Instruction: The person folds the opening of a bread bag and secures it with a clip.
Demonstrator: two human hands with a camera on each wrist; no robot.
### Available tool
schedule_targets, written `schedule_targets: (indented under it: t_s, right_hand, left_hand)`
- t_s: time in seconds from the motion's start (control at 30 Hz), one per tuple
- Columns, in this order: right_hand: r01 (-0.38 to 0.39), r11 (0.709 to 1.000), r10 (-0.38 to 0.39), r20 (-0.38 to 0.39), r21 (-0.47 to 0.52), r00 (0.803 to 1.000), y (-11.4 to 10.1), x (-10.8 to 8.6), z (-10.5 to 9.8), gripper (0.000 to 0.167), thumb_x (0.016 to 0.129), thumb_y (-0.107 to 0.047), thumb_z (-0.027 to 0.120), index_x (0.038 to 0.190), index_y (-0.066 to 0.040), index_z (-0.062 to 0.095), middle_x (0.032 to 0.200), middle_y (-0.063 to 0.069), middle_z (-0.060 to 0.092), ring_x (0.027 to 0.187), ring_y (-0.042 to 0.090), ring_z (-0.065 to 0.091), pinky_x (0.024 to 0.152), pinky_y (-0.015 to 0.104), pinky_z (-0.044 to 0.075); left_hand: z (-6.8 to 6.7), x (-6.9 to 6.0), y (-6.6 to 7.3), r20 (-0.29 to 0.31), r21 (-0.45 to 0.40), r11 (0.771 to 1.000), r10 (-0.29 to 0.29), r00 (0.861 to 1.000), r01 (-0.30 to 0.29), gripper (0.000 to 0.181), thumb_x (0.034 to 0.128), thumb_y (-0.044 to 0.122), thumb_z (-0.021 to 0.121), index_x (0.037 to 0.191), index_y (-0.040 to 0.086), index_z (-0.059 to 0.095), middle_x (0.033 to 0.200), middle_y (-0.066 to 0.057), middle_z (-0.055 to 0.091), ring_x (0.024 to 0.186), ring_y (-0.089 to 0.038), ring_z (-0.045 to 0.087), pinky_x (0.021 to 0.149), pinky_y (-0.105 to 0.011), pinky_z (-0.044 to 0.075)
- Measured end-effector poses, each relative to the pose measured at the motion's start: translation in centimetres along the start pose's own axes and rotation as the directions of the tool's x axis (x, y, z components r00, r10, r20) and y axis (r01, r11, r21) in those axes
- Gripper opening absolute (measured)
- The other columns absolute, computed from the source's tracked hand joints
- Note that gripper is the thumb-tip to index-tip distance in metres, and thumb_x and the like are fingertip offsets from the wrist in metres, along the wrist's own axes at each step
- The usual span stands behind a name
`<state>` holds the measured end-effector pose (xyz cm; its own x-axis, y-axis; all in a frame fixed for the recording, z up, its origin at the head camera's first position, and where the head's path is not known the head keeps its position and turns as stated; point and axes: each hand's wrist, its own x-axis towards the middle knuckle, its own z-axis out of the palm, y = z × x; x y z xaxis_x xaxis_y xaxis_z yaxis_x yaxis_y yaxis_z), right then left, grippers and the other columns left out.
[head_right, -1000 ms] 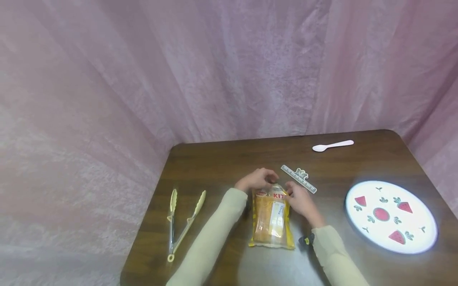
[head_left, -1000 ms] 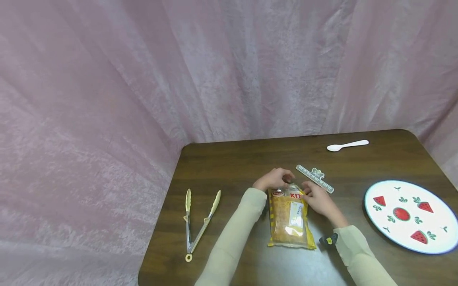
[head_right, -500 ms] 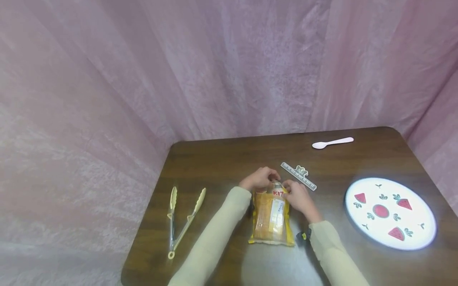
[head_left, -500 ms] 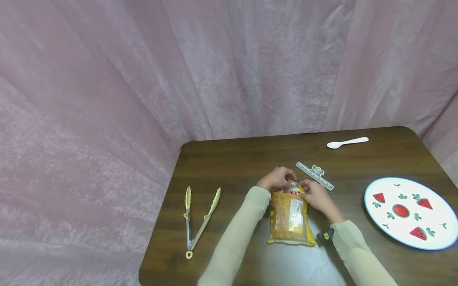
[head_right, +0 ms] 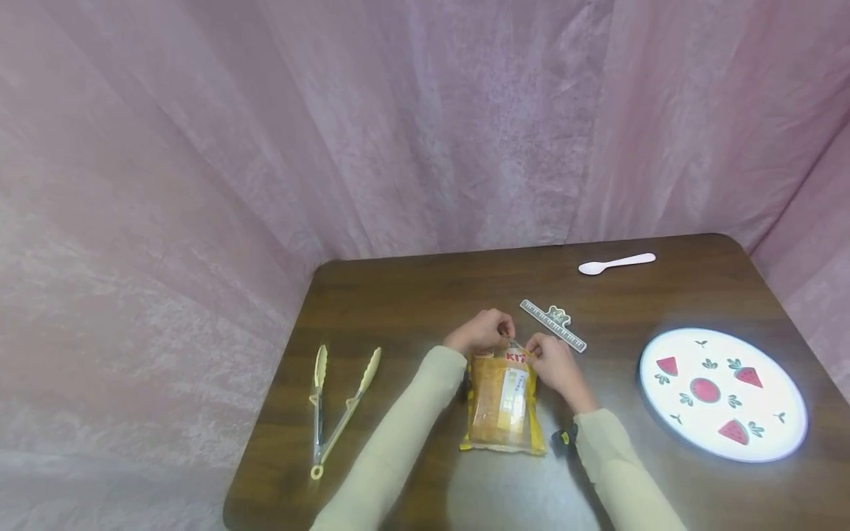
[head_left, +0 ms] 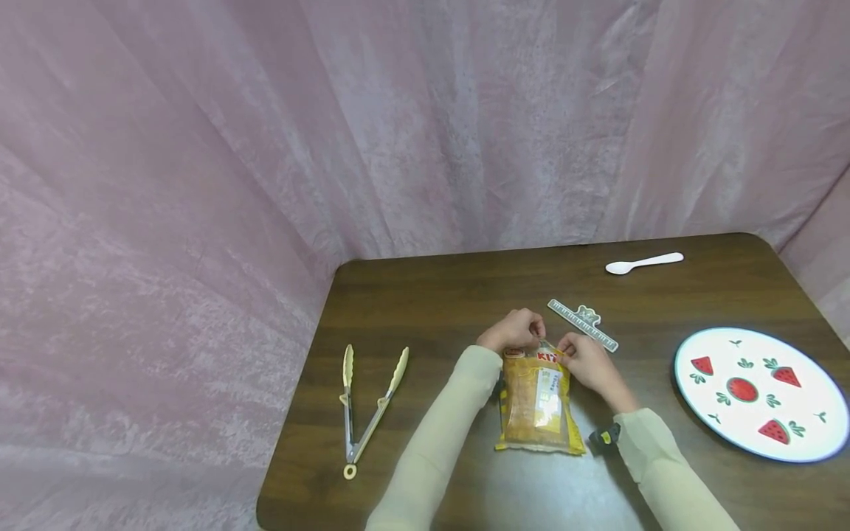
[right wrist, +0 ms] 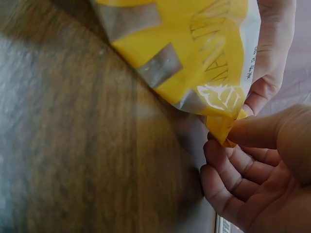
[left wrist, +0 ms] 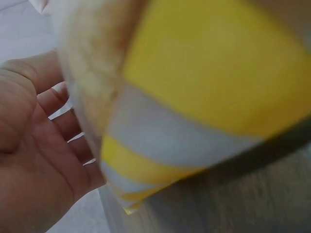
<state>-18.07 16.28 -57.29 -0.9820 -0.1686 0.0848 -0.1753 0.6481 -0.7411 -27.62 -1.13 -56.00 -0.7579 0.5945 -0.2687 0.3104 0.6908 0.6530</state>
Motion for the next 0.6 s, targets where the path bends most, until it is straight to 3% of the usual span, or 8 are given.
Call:
schedule_targets:
  t_s: [0.4,0.6]
  right_hand:
    - [0.054,0.998,-0.053,-0.035,0.028,0.998,0.37,-0.44,0.52,0.010,0.082,0.008,0.067,0.088,0.000,0.068,0.079,0.013,0.069,0.074,0.027,0.068,0.071,0.045,0.056]
    - [-0.016,0.991,0.017,-0.006,0.136,1.000,0.25,-0.41,0.14,0.010,0.085,-0.001,0.072,0.092,0.003,0.067,0.083,0.013,0.070,0.076,0.024,0.068,0.066,0.033,0.054]
  left_hand:
    - [0.03,-0.64,-0.51,-0.001,0.043,0.998,0.038,0.999,-0.038,0.018,0.0878,-0.003,0.071,0.081,0.012,0.063,0.073,0.004,0.059,0.058,-0.007,0.050,0.053,-0.018,0.042]
    - [0.04,-0.83,-0.64,0.001,0.015,0.997,0.078,0.997,-0.078,0.018,0.0899,-0.004,0.067,0.083,0.011,0.063,0.074,0.002,0.058,0.055,-0.007,0.049,0.051,-0.019,0.041]
